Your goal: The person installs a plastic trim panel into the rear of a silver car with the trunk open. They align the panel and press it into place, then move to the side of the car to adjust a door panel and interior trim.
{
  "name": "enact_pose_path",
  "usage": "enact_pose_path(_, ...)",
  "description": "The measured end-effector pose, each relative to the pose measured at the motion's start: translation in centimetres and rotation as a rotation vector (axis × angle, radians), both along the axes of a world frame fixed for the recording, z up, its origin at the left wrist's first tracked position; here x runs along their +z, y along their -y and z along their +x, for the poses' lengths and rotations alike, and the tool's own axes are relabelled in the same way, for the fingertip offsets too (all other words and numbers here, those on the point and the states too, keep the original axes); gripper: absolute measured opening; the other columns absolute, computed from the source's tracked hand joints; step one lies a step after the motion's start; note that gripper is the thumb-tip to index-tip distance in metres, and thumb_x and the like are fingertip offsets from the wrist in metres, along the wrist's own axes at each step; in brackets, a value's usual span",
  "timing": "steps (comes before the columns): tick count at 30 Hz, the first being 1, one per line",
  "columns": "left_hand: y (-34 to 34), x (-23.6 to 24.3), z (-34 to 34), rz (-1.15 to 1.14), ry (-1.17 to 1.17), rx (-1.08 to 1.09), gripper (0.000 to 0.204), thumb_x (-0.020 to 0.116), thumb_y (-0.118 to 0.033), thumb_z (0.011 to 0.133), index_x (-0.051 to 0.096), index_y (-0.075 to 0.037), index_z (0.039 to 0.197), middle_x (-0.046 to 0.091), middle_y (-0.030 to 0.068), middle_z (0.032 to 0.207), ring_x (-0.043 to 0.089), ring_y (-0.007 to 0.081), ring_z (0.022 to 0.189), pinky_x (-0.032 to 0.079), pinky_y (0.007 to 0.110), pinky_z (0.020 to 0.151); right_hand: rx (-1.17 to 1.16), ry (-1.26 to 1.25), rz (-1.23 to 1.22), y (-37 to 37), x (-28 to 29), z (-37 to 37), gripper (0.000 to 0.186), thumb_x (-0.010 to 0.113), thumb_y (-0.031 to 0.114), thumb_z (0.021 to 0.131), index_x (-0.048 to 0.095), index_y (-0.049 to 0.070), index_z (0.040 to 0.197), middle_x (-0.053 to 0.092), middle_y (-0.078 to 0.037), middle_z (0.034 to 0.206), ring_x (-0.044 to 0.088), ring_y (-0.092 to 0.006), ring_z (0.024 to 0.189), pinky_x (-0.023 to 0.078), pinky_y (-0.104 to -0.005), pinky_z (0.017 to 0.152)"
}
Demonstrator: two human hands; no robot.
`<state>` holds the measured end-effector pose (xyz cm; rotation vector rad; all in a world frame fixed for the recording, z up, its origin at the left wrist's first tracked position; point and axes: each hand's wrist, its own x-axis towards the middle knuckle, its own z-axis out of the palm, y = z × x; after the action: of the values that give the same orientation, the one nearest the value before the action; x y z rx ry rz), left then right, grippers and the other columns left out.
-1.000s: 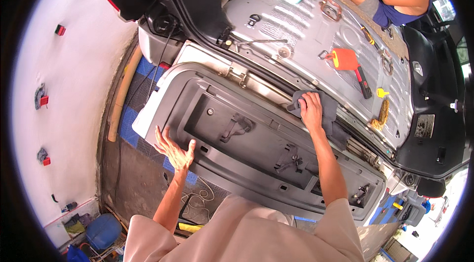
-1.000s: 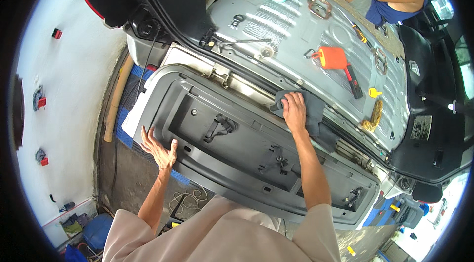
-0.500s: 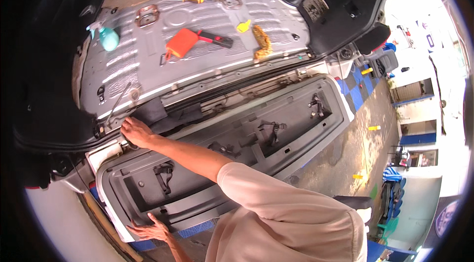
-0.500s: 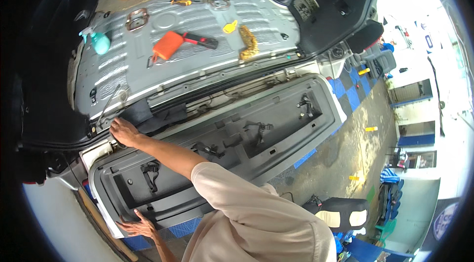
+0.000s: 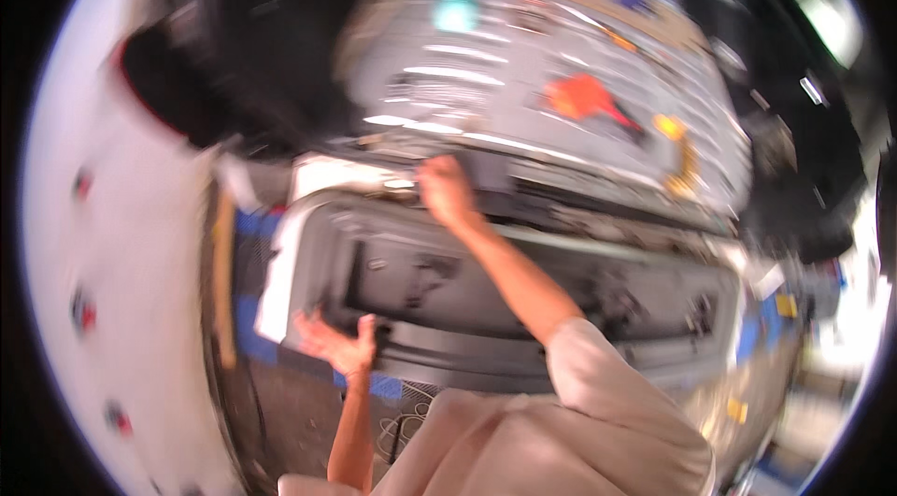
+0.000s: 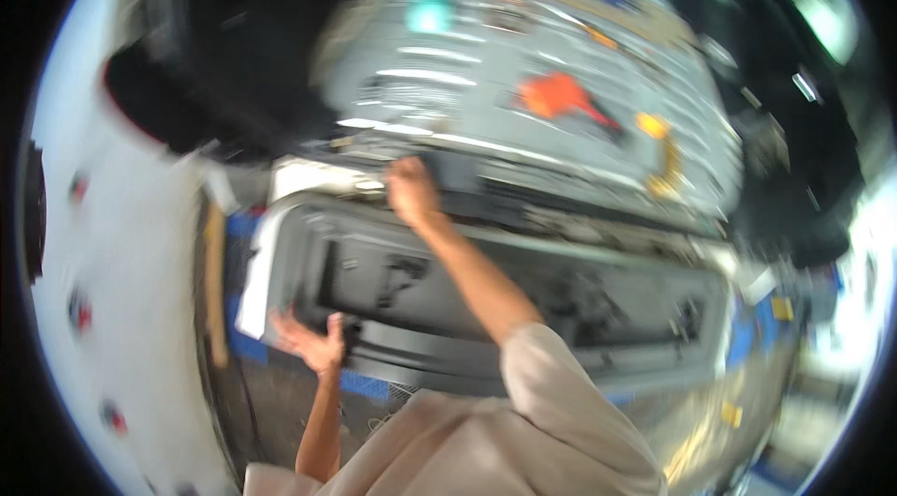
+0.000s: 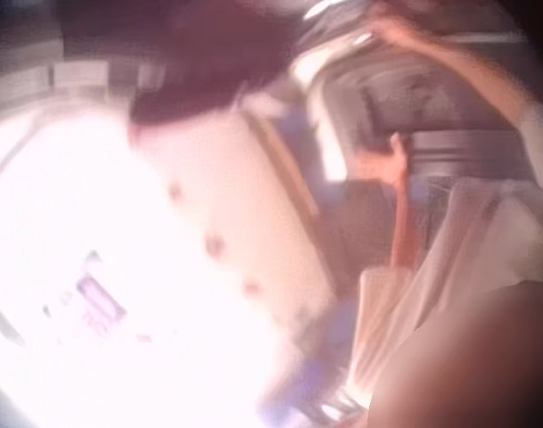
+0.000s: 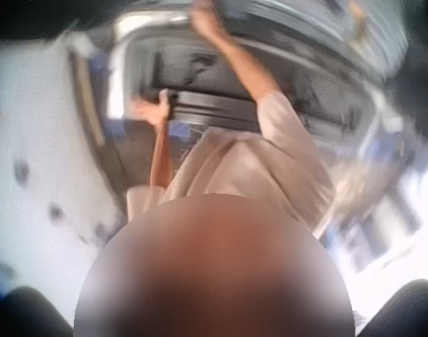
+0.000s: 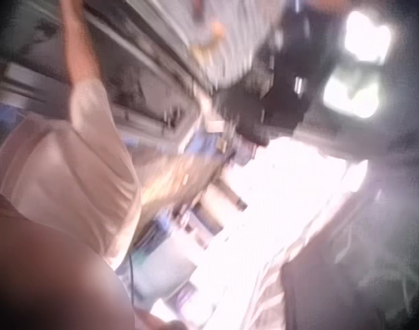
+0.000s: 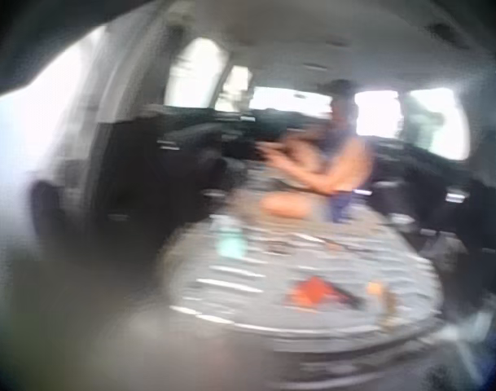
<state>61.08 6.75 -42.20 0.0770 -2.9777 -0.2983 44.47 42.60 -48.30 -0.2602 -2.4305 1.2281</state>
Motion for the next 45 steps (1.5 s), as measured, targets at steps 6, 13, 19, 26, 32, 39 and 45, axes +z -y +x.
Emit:
enact_pose_path(6,-0.3,2.1,-1.1,0.107,0.076,0.083,0.127,0.062,-0.097,0.069,0.040,-0.005,0.154,0.016,0.0230,0.172,0.007,0.0439,0.163,-0.001,0.076,0.123,0.051,-0.144,0.397,4.3,1.0,-4.8,0.020,0.072,0.007,0.090,0.075,-0.001,0.108,0.070,-0.014,0.110,0.062,-0.0365,0.107,0.052,-0.0477,0.096)
enact_pose_path(13,-0.6,2.3,-0.6,0.106,0.117,0.091,0.129,0.066,-0.095,0.067,0.038,-0.007,0.155,0.015,0.0234,0.173,0.008,0.0444,0.162,-0.001,0.077,0.122,0.126,-0.135,0.508,9.5,0.9,-9.4,0.039,0.074,0.001,0.077,0.074,-0.002,0.116,0.068,-0.014,0.117,0.059,-0.0347,0.115,0.050,-0.0464,0.103)
enact_pose_path(19,-0.6,2.9,-0.5,0.086,0.136,0.104,0.131,0.065,-0.096,0.065,0.042,-0.002,0.153,0.016,0.0234,0.173,0.011,0.0434,0.162,0.001,0.075,0.124,0.126,-0.158,0.371,12.9,1.6,-12.0,0.020,0.061,0.010,0.095,0.072,-0.002,0.107,0.068,-0.016,0.112,0.064,-0.0365,0.107,0.052,-0.0498,0.096)
enact_pose_path(26,-1.0,3.2,-0.4,0.085,0.046,0.098,0.135,0.054,-0.103,0.068,0.042,0.001,0.153,0.018,0.0228,0.173,0.011,0.0426,0.163,0.001,0.072,0.126,0.162,0.051,0.742,14.1,2.8,-12.9,0.039,0.062,0.018,0.090,0.069,-0.003,0.122,0.064,-0.016,0.119,0.056,-0.0319,0.119,0.050,-0.0432,0.100)
enact_pose_path(32,-1.3,2.9,-0.2,0.003,0.046,0.129,0.128,0.057,-0.098,0.072,0.041,0.000,0.154,0.017,0.0211,0.174,0.010,0.0408,0.164,0.000,0.072,0.126,0.123,-0.012,0.751,11.1,2.5,-10.7,0.027,0.061,0.017,0.092,0.070,0.000,0.110,0.068,-0.015,0.113,0.060,-0.0298,0.114,0.052,-0.0408,0.097)
enact_pose_path(39,-1.6,3.0,0.0,-0.025,0.038,0.167,0.121,0.059,-0.094,0.075,0.043,-0.003,0.153,0.018,0.0200,0.174,0.012,0.0400,0.164,0.002,0.074,0.126,0.116,0.069,0.768,7.6,2.2,-7.0,0.028,0.060,0.018,0.094,0.070,-0.001,0.112,0.069,-0.014,0.116,0.060,-0.0310,0.116,0.052,-0.0407,0.098)
enact_pose_path(45,-1.6,2.6,0.2,-0.042,0.024,0.160,0.116,0.058,-0.092,0.079,0.043,-0.003,0.153,0.018,0.0192,0.174,0.014,0.0412,0.163,0.005,0.076,0.125,0.123,0.226,0.739,4.5,4.2,-4.0,0.028,0.058,0.018,0.096,0.071,0.000,0.113,0.070,-0.015,0.115,0.061,-0.0307,0.117,0.052,-0.0432,0.100)
